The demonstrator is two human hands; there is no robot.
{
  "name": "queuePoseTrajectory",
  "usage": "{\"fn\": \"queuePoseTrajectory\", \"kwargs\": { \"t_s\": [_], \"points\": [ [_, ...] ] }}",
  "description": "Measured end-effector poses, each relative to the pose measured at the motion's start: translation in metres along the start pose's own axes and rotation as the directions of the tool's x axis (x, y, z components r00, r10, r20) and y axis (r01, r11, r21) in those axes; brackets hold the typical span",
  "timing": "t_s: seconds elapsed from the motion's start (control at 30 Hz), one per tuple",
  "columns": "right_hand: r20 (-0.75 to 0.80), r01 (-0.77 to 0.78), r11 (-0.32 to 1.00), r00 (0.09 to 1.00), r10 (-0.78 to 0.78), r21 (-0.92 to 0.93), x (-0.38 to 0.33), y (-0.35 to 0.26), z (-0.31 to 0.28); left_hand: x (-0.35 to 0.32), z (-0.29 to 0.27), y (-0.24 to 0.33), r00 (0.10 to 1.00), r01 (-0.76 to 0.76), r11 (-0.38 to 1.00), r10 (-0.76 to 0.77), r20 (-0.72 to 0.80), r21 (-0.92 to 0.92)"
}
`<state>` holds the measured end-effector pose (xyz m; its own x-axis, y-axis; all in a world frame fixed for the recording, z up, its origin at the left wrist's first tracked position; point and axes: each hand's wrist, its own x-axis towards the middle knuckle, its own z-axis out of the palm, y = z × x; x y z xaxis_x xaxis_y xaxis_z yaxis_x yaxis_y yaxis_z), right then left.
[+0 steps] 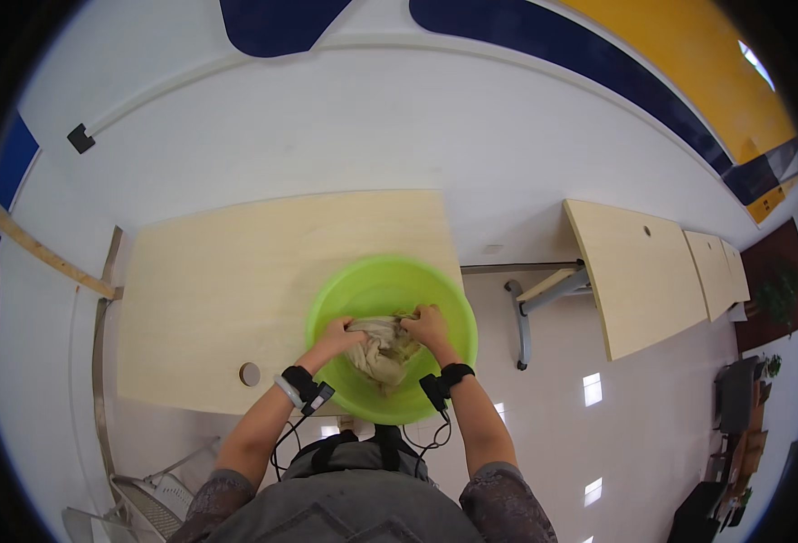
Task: The person washes a piece of cloth in a basin of water and then moves several chairs.
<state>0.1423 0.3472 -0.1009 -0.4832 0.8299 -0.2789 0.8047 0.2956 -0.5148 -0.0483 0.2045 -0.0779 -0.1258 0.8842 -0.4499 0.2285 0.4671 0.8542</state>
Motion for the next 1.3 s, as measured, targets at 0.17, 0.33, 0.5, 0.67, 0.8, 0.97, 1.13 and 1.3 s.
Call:
{"fn": "queuePoseTrajectory", "kwargs": {
  "t_s": [0.17,0.33,0.5,0.67,0.8,0.97,1.13,1.3],
  "points": [
    [0.114,0.227,0.919,0.973,-0.2,-0.322,-0.01,-0.016,0.03,0.017,0.025,-0.015,0.969,-0.018,0.956,0.089,-0.23,0.294],
    [-0.181,0.156,0.893,0.951,-0.252,-0.422,-0.005,-0.003,0.023,0.02,0.034,-0.02,0.986,0.029,0.991,-0.05,-0.158,-0.13],
    [0.187,0.194,0.978,0.961,-0.205,0.071,0.009,0.004,0.017,0.022,0.059,-0.011,0.955,-0.024,0.9,-0.108,-0.275,-0.435],
    [0.016,-0.028,0.815,1.0,0.023,0.578,0.013,-0.007,0.034,0.031,0.076,0.009,0.941,-0.083,0.621,-0.209,-0.267,-0.779],
    [-0.162,0.262,0.902,0.962,-0.218,0.342,-0.056,-0.095,-0.008,0.053,0.073,-0.062,0.999,-0.039,0.175,0.013,-0.037,-0.984],
    [-0.211,0.116,0.955,0.976,-0.057,0.275,0.006,-0.043,0.012,0.03,0.097,0.023,0.923,-0.012,0.467,-0.334,-0.189,-0.884],
    [-0.415,0.414,0.791,0.882,-0.225,0.451,-0.063,-0.101,-0.002,0.018,0.068,0.005,0.984,-0.166,0.324,-0.001,-0.176,-0.931],
    [-0.05,0.124,0.888,0.992,-0.114,0.442,0.011,-0.038,0.007,0.014,0.088,0.011,0.924,-0.134,0.766,-0.132,-0.358,-0.629]
  ]
}}
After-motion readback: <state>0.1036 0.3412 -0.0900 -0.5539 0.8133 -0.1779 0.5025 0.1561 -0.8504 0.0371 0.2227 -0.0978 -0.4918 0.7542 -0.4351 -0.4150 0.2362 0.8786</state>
